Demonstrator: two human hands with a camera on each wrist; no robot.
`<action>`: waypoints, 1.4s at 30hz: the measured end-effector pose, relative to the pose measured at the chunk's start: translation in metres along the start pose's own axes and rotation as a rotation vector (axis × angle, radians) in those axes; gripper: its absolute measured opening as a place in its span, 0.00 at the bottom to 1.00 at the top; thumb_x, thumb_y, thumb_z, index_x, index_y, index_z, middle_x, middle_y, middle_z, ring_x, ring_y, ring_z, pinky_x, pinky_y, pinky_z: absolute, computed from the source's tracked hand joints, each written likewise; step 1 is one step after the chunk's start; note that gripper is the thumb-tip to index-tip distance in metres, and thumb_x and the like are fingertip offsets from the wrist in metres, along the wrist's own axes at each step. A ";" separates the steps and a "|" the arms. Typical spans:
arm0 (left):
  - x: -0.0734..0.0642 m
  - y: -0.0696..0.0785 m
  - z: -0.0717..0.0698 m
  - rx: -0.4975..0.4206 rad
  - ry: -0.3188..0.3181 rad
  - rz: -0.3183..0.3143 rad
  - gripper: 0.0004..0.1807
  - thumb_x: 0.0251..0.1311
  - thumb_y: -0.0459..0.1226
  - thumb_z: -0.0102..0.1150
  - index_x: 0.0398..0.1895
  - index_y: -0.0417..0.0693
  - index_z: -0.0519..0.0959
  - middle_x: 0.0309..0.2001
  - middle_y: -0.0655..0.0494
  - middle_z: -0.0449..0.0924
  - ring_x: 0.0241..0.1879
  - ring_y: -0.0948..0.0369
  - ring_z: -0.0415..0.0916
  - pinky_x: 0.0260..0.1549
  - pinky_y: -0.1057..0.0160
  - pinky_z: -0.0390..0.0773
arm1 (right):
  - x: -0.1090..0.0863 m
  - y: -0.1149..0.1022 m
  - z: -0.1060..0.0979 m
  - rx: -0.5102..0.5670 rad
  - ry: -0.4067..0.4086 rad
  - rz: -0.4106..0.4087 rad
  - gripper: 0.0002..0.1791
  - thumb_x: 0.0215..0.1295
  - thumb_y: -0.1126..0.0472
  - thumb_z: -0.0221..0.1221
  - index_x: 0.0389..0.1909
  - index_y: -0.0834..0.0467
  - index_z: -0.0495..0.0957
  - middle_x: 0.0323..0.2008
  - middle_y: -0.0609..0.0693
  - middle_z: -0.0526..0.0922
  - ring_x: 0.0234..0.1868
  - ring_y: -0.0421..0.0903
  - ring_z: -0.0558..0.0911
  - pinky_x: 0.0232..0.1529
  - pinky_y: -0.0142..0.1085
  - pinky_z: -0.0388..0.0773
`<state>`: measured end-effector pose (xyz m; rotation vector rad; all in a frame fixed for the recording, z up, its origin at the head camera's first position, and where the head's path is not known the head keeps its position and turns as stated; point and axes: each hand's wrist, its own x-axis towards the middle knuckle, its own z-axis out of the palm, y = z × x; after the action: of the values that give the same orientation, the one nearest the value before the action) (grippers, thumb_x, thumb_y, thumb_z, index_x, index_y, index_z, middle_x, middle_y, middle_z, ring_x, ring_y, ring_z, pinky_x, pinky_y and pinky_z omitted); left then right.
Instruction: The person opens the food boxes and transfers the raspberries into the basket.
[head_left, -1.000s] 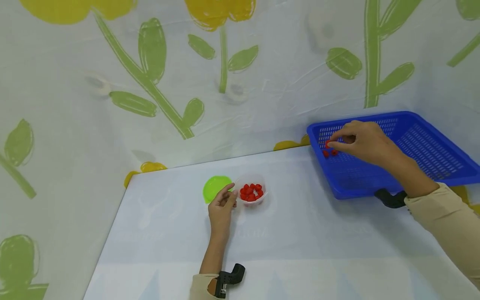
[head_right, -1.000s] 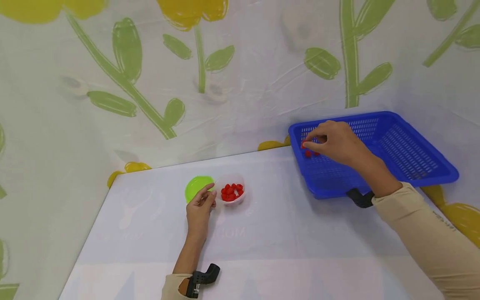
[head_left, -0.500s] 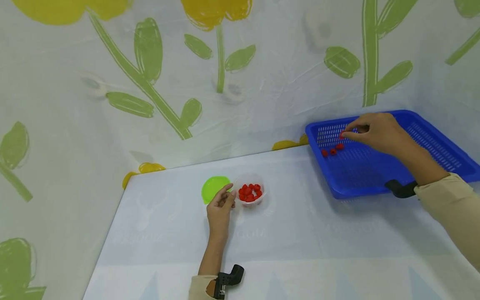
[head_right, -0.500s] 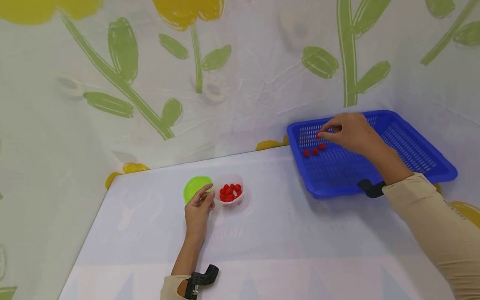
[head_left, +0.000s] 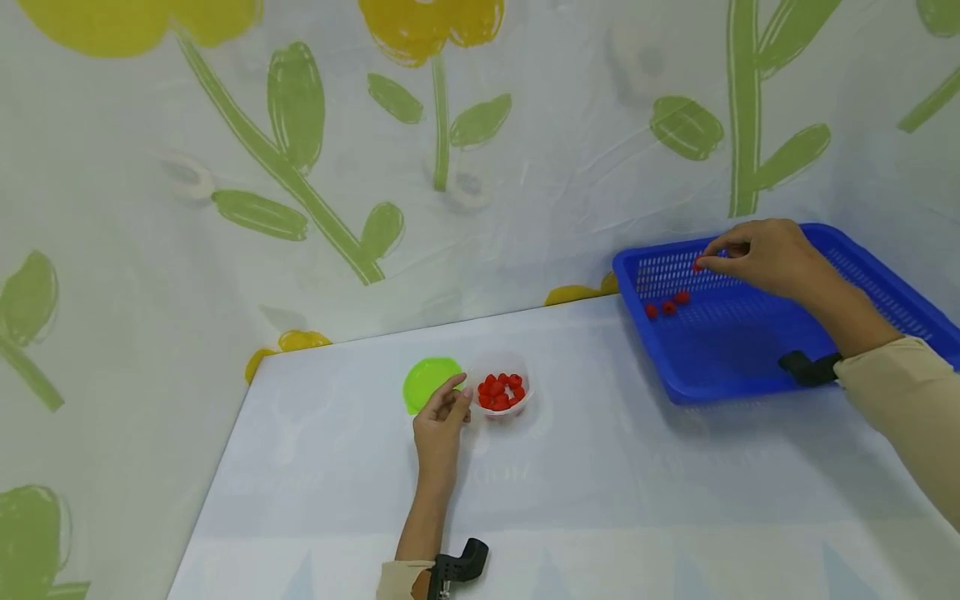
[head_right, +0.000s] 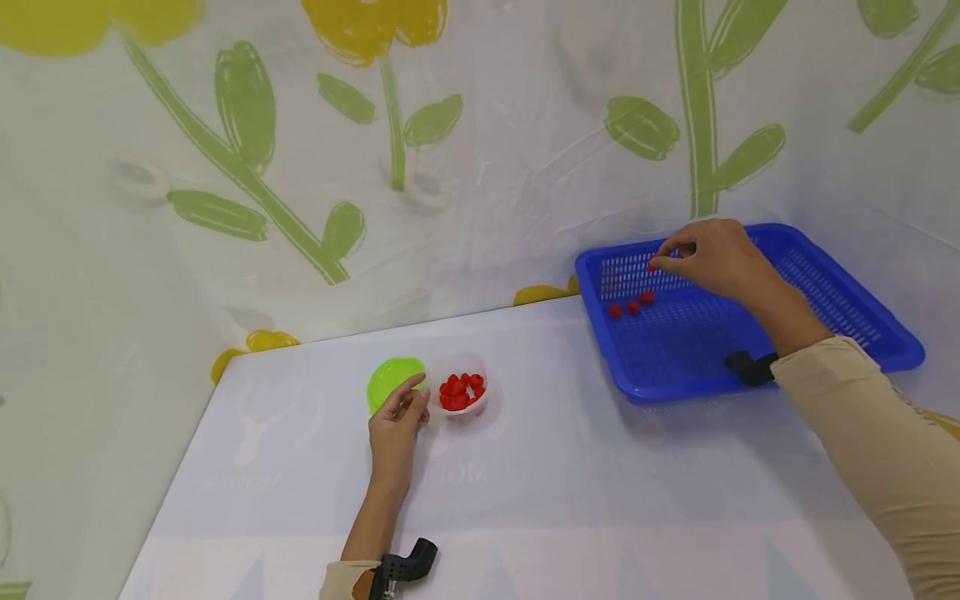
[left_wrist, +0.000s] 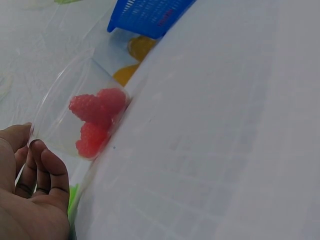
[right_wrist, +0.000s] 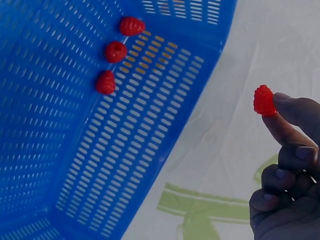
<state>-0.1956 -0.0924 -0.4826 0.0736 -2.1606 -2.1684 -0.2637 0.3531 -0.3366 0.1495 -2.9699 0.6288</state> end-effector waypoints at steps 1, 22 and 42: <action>-0.001 0.000 0.000 -0.001 0.004 0.000 0.20 0.67 0.40 0.64 0.60 0.42 0.80 0.38 0.50 0.79 0.34 0.56 0.76 0.38 0.66 0.79 | 0.001 0.001 0.000 0.002 -0.002 0.001 0.21 0.68 0.47 0.63 0.44 0.61 0.87 0.22 0.51 0.75 0.24 0.47 0.68 0.21 0.39 0.63; 0.002 -0.001 0.003 -0.008 -0.003 0.003 0.20 0.67 0.40 0.64 0.60 0.42 0.80 0.39 0.47 0.78 0.35 0.53 0.75 0.38 0.67 0.79 | 0.025 0.038 0.020 0.034 -0.103 0.046 0.23 0.69 0.48 0.63 0.46 0.65 0.86 0.44 0.65 0.83 0.40 0.57 0.79 0.33 0.49 0.75; 0.003 -0.002 0.004 -0.017 0.003 -0.008 0.20 0.67 0.39 0.64 0.60 0.43 0.80 0.38 0.49 0.77 0.33 0.58 0.74 0.37 0.67 0.78 | 0.035 0.065 0.044 0.044 -0.194 0.108 0.20 0.70 0.55 0.62 0.49 0.70 0.82 0.53 0.73 0.78 0.50 0.72 0.76 0.46 0.64 0.73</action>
<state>-0.1992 -0.0885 -0.4846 0.0839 -2.1434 -2.1892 -0.3090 0.3917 -0.3978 0.0559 -3.1697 0.7330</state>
